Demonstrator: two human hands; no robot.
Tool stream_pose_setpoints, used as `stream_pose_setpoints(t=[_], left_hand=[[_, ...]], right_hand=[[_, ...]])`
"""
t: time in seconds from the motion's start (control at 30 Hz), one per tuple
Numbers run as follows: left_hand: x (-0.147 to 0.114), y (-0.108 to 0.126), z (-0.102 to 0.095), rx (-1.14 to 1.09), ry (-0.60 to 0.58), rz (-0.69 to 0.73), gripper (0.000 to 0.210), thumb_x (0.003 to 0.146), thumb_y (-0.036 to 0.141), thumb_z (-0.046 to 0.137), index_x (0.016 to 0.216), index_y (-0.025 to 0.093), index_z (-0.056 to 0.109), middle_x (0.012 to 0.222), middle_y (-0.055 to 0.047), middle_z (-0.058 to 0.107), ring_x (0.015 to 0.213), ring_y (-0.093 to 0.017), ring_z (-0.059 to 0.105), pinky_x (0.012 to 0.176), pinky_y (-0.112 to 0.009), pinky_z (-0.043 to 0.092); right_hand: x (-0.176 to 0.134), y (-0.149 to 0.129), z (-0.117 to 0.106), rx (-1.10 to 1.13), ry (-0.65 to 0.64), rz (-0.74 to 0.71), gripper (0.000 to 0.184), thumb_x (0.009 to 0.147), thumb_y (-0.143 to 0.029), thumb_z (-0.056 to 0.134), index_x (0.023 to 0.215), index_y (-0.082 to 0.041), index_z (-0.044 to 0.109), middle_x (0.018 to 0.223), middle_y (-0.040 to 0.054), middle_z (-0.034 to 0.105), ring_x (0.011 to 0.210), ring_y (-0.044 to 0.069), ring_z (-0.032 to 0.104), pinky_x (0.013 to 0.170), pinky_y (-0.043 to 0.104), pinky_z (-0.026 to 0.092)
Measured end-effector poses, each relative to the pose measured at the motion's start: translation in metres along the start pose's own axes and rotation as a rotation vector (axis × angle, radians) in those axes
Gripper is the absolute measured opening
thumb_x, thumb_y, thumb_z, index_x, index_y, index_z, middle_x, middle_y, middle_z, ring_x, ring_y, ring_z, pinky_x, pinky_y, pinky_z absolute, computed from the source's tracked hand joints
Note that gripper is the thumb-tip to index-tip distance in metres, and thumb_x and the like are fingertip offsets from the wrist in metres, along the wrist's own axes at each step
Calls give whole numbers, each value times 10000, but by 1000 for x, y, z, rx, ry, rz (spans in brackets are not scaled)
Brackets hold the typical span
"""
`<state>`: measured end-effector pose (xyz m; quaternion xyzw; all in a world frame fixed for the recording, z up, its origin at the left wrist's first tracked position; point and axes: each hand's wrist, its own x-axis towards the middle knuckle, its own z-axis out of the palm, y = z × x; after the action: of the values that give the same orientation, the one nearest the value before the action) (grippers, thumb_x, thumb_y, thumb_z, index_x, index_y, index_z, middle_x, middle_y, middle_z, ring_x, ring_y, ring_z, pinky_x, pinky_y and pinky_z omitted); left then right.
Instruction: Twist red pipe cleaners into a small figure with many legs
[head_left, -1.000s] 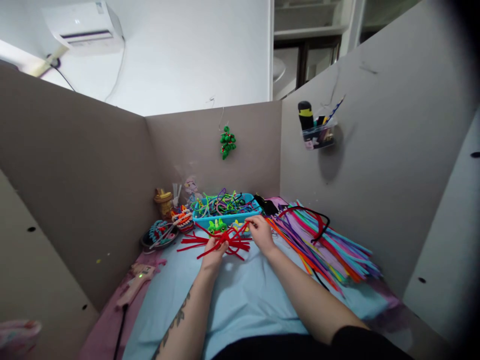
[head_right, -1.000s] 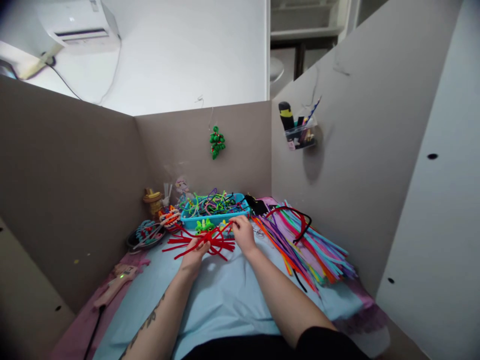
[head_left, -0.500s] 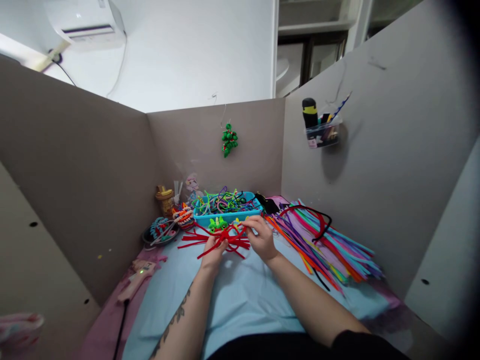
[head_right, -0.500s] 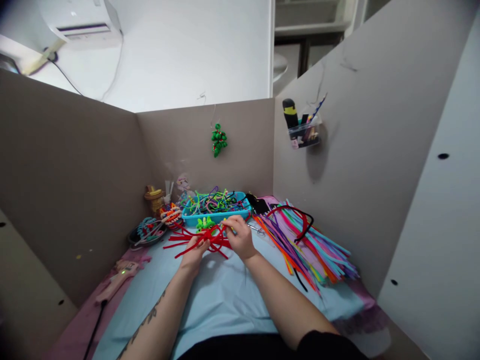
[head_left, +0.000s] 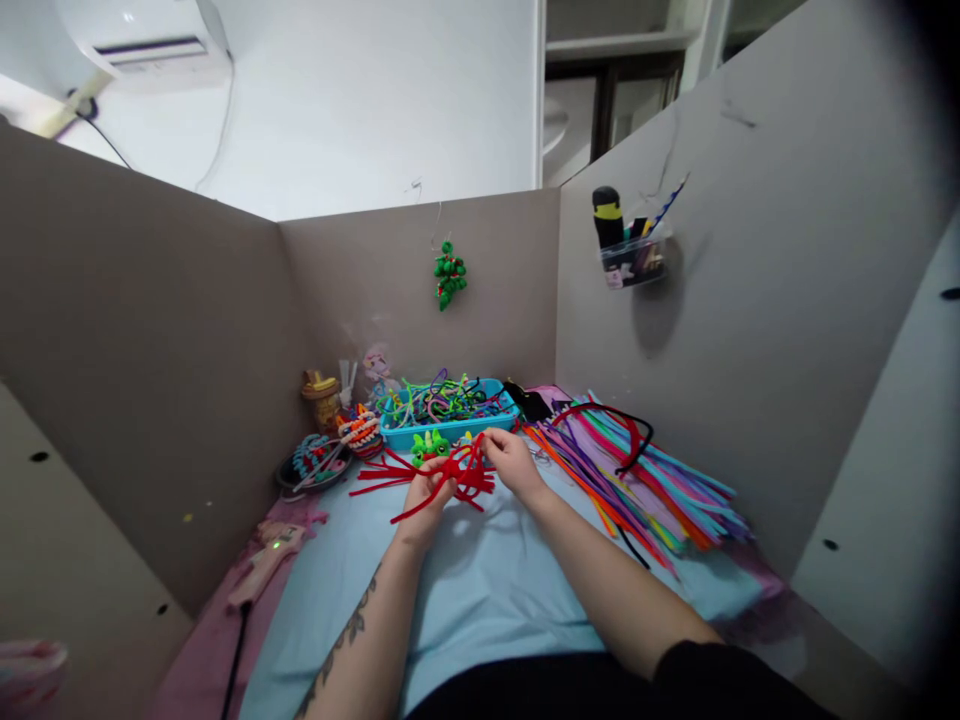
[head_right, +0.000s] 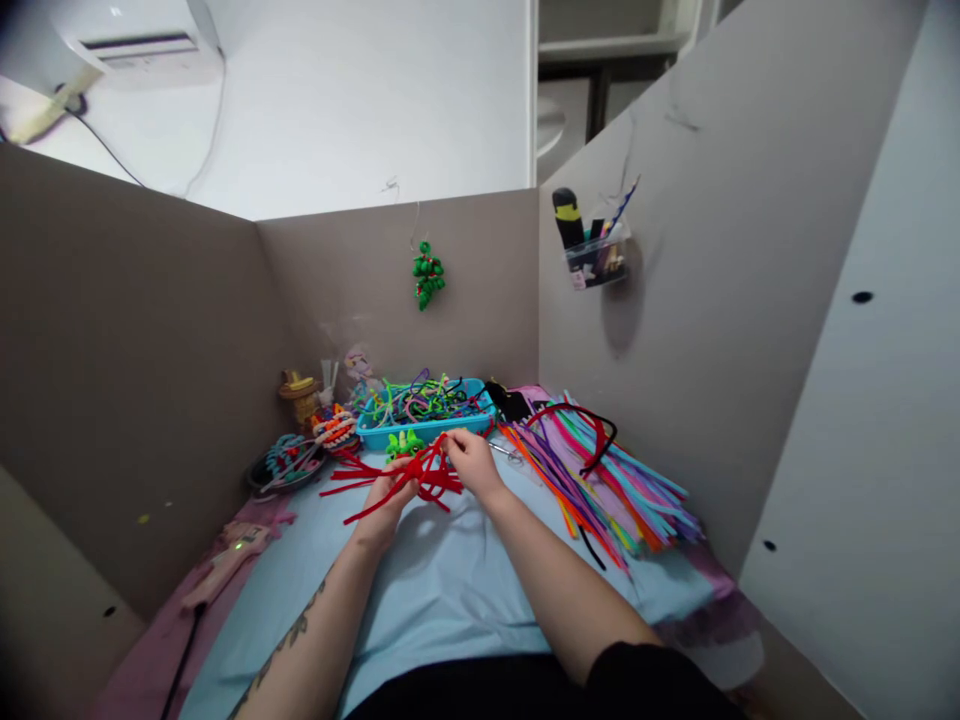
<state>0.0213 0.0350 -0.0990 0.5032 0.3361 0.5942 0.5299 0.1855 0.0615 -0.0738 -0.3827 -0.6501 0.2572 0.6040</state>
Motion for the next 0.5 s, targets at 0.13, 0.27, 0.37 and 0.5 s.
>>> stream_pose_setpoints(t=[0.13, 0.27, 0.37, 0.5], left_hand=[[-1, 2, 1, 20, -40, 37, 403, 638, 254, 715, 982, 166, 525, 813, -34, 662, 726, -144, 614, 674, -238, 438], [0, 2, 0, 27, -26, 71, 405, 655, 256, 702, 1003, 165, 516, 838, -46, 668, 754, -159, 625, 687, -251, 445], [0, 1, -1, 28, -38, 44, 397, 652, 256, 704, 992, 168, 520, 829, -39, 669, 739, -157, 625, 683, -251, 442], [-1, -3, 0, 61, -98, -19, 385, 636, 248, 712, 963, 160, 529, 810, -38, 663, 700, -146, 614, 652, -241, 437]], right_hand=[[-2, 8, 9, 18, -96, 89, 223, 773, -318, 476, 650, -164, 580, 534, -34, 519, 497, 102, 452, 481, 202, 353], [-7, 2, 16, 20, -26, 38, 181, 760, -282, 480, 803, -170, 616, 683, 0, 607, 602, 129, 526, 559, 224, 409], [-9, -7, 12, 7, 112, -12, 212, 791, -276, 441, 856, -170, 612, 784, 28, 630, 688, 149, 553, 627, 244, 427], [-6, -12, 5, -5, 153, -9, 222, 798, -281, 426, 866, -167, 604, 774, 31, 624, 685, 155, 552, 621, 246, 423]])
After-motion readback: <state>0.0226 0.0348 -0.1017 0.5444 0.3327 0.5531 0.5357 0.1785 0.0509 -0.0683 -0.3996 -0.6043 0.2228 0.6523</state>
